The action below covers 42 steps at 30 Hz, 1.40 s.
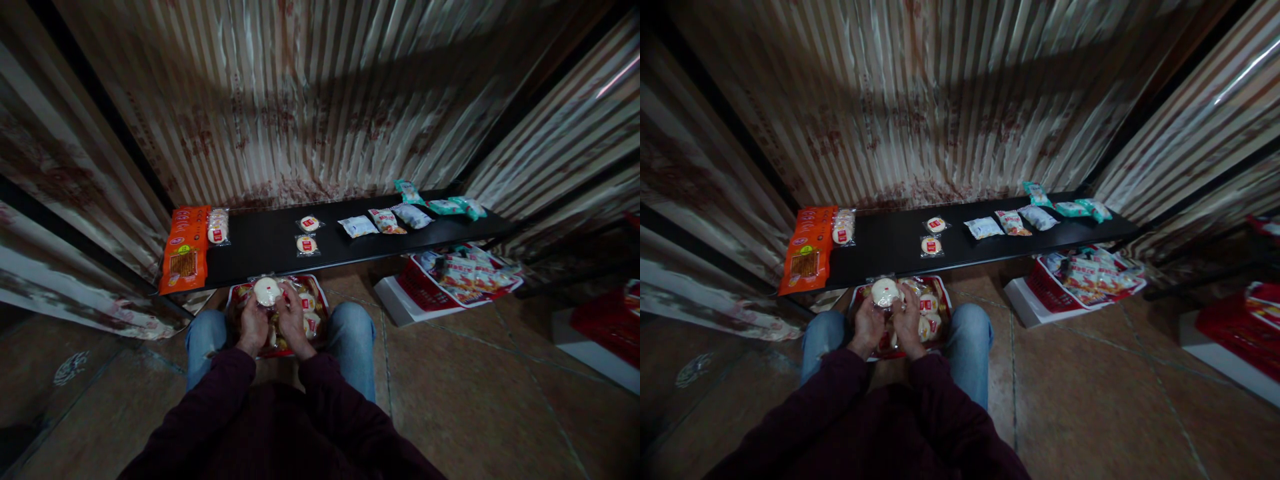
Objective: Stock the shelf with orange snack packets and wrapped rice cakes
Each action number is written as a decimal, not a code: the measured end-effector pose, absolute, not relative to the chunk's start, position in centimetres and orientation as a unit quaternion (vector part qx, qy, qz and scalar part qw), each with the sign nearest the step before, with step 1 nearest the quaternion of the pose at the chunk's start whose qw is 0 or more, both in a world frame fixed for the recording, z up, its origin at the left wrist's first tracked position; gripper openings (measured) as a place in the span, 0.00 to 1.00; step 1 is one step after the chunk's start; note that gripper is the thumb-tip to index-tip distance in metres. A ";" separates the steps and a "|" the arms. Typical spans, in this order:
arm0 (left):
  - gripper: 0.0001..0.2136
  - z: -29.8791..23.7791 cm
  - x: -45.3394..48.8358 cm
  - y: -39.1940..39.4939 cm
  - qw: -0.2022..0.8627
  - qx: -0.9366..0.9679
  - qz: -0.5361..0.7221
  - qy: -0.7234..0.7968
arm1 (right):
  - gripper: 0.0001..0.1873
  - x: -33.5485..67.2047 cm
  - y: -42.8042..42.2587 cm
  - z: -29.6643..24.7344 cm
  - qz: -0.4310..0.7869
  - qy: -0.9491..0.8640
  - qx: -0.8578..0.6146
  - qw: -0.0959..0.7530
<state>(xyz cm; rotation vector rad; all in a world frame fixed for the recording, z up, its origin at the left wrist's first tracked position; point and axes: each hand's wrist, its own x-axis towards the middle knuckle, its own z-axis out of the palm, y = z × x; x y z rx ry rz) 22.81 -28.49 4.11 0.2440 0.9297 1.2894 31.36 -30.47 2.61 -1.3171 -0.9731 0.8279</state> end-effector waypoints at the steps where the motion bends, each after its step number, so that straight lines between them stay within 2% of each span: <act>1: 0.12 4.0 22.9 -28.5 0.694 0.107 0.579 0.414 | 0.17 31.5 -30.5 2.6 0.321 -0.444 -0.586 0.597; 3: 0.11 3.8 22.9 -28.6 0.690 0.105 0.581 0.418 | 0.17 31.7 -30.5 2.6 0.264 -0.484 -0.605 0.574; 7: 0.11 3.8 23.0 -28.7 0.682 0.114 0.583 0.427 | 0.17 31.8 -30.5 2.8 0.243 -0.520 -0.598 0.559; 13: 0.12 4.1 23.0 -28.6 0.689 0.127 0.568 0.432 | 0.19 31.8 -30.3 3.1 0.287 -0.513 -0.583 0.561; 19: 0.18 4.3 23.1 -28.7 0.673 0.182 0.561 0.446 | 0.18 31.5 -30.7 3.8 0.340 -0.494 -0.577 0.555; 27: 0.22 5.1 23.0 -28.7 0.665 0.193 0.557 0.458 | 0.23 31.1 -31.2 5.1 0.378 -0.510 -0.550 0.543; 36: 0.10 4.1 22.8 -28.5 0.608 0.271 0.555 0.499 | 0.20 31.3 -30.4 3.9 0.390 -0.435 -0.565 0.583; 42: 0.12 3.4 22.6 -28.2 0.571 0.299 0.562 0.519 | 0.19 31.6 -30.0 3.3 0.415 -0.394 -0.566 0.594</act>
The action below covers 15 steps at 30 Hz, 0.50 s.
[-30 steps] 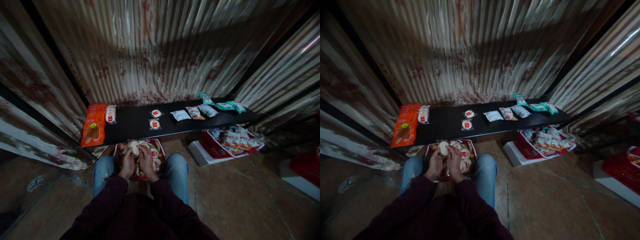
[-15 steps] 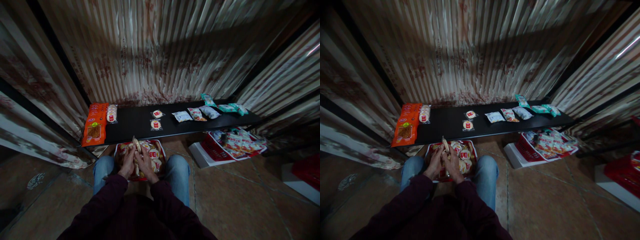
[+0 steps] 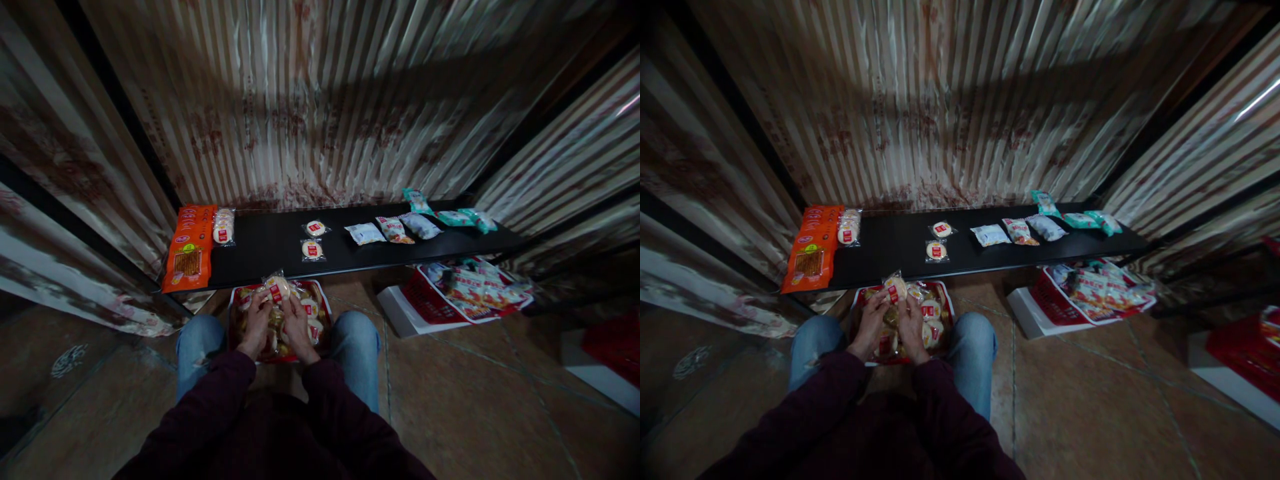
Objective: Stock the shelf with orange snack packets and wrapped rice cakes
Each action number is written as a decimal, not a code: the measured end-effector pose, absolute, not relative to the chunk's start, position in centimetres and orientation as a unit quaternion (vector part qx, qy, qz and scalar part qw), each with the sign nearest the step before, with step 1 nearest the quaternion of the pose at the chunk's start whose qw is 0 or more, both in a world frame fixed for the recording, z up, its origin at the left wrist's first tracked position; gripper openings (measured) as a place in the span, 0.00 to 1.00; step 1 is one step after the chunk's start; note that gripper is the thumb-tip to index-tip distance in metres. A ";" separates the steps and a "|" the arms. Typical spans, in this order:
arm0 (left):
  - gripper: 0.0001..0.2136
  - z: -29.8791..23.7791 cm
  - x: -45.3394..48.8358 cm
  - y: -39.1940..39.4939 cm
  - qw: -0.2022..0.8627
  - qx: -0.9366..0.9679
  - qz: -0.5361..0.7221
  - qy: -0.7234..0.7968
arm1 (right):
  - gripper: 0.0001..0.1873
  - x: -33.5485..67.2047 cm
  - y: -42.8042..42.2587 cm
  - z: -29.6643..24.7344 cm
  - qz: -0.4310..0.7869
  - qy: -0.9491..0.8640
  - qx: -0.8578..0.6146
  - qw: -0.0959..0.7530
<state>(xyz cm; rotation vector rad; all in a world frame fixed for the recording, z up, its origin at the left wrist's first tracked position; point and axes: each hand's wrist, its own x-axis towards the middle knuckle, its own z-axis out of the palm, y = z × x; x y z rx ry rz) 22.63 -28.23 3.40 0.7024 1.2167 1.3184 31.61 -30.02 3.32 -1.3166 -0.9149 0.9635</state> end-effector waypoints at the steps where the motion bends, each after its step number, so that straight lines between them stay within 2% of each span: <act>1: 0.13 3.4 22.6 -28.1 0.571 0.299 0.566 0.514 | 0.19 31.6 -30.0 3.4 0.428 -0.384 -0.558 0.598; 8: 0.17 3.1 22.0 -27.5 0.588 0.285 0.563 0.506 | 0.24 31.3 -29.7 3.5 0.465 -0.347 -0.525 0.623; 15: 0.18 2.6 21.5 -26.6 0.590 0.290 0.573 0.490 | 0.22 30.8 -28.5 3.4 0.474 -0.345 -0.531 0.612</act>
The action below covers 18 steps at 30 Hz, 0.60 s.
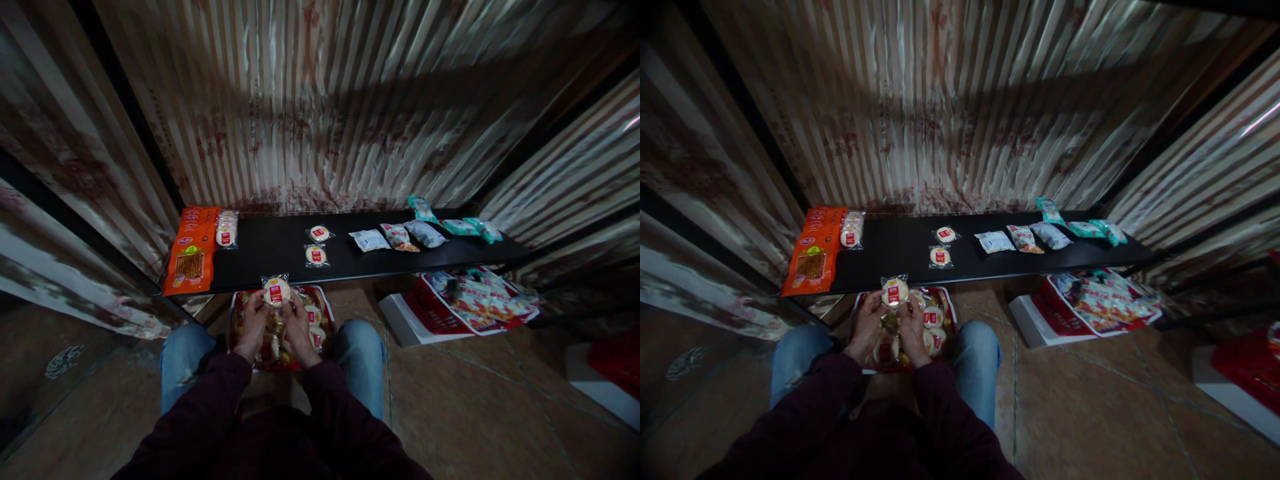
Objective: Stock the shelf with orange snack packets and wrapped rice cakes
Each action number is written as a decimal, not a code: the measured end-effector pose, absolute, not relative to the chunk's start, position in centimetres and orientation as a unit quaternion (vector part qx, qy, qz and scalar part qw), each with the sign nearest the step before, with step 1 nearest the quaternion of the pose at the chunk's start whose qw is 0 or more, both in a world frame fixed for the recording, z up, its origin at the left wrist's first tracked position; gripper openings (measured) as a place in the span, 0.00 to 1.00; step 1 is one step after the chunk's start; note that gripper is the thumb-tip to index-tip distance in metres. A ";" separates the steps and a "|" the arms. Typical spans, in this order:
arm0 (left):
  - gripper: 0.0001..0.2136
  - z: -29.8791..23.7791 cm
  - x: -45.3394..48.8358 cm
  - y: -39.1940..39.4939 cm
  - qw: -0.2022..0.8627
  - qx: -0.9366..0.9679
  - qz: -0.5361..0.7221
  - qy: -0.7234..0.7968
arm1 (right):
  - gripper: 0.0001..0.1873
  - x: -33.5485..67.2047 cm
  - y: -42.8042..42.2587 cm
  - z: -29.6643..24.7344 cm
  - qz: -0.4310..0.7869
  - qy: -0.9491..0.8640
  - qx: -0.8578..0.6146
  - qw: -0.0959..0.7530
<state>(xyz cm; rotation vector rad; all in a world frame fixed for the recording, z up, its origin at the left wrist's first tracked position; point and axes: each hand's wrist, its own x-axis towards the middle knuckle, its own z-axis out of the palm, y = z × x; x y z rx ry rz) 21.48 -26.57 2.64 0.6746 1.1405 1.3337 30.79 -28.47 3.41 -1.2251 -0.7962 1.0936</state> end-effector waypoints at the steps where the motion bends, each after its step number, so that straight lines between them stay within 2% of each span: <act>1: 0.19 2.7 21.4 -26.4 0.589 0.295 0.574 0.487 | 0.21 30.7 -28.3 3.4 0.473 -0.349 -0.530 0.611; 9: 0.19 3.3 20.4 -25.2 0.545 0.342 0.574 0.507 | 0.16 30.1 -26.8 2.4 0.456 -0.371 -0.546 0.597; 18: 0.15 3.2 19.4 -23.3 0.477 0.377 0.574 0.548 | 0.18 29.1 -24.9 2.6 0.455 -0.384 -0.542 0.593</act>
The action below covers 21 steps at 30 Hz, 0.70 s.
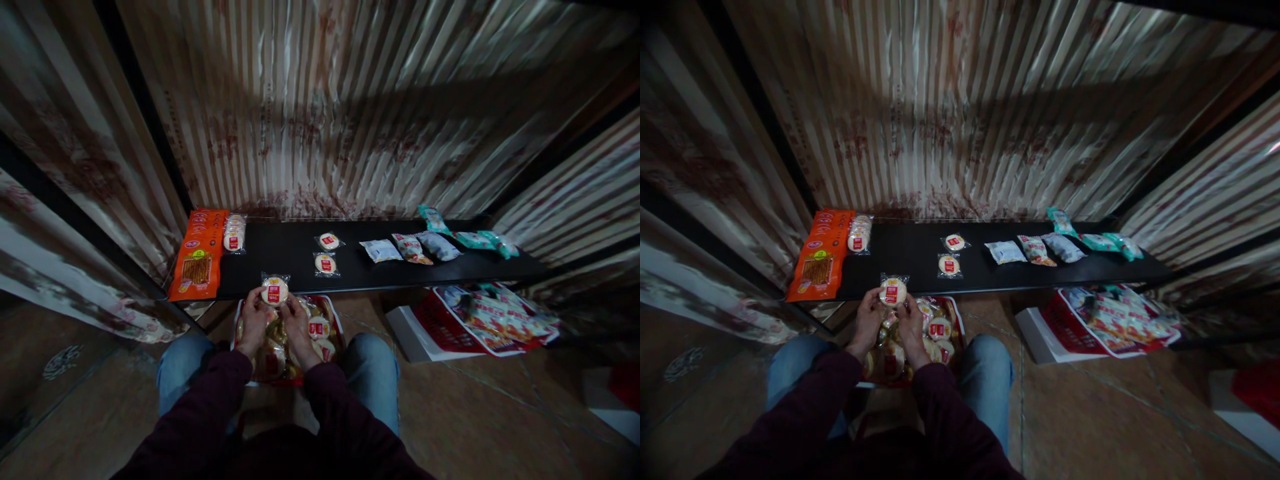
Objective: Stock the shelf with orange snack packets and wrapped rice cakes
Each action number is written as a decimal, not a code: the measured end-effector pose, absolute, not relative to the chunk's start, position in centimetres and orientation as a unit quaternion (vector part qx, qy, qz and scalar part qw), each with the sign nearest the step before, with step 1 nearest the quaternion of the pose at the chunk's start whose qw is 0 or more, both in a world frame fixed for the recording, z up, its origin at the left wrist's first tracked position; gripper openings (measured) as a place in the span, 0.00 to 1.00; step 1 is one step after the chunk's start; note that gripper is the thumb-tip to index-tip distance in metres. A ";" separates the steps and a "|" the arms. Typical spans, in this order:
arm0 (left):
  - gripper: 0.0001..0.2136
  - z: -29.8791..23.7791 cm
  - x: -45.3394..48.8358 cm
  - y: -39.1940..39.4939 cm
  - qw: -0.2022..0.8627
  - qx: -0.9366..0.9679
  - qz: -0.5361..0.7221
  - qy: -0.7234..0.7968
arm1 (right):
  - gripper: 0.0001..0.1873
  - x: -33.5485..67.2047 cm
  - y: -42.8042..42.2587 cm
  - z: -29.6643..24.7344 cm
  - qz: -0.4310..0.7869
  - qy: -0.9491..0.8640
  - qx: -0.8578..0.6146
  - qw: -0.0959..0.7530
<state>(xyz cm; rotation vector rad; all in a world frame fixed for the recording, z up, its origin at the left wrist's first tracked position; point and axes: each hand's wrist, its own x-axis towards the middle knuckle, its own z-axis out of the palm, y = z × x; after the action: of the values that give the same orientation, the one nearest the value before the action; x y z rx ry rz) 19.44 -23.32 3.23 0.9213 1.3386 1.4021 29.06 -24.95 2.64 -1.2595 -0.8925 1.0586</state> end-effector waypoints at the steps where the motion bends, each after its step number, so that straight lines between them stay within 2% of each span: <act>1: 0.15 3.1 19.3 -23.0 0.467 0.383 0.574 0.552 | 0.19 29.0 -24.7 2.6 0.454 -0.391 -0.541 0.590; 12: 0.16 1.7 17.9 -20.0 0.362 0.461 0.563 0.583 | 0.22 27.7 -21.5 2.1 0.457 -0.416 -0.542 0.570; 21: 0.19 3.0 16.8 -17.6 0.275 0.502 0.562 0.598 | 0.21 26.6 -18.8 2.0 0.388 -0.450 -0.595 0.541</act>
<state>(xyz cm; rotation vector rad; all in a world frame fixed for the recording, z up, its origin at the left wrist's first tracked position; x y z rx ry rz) 16.76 -17.55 2.99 1.3499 1.6070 1.5098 26.63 -18.83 2.03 -1.4130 -1.0694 0.9231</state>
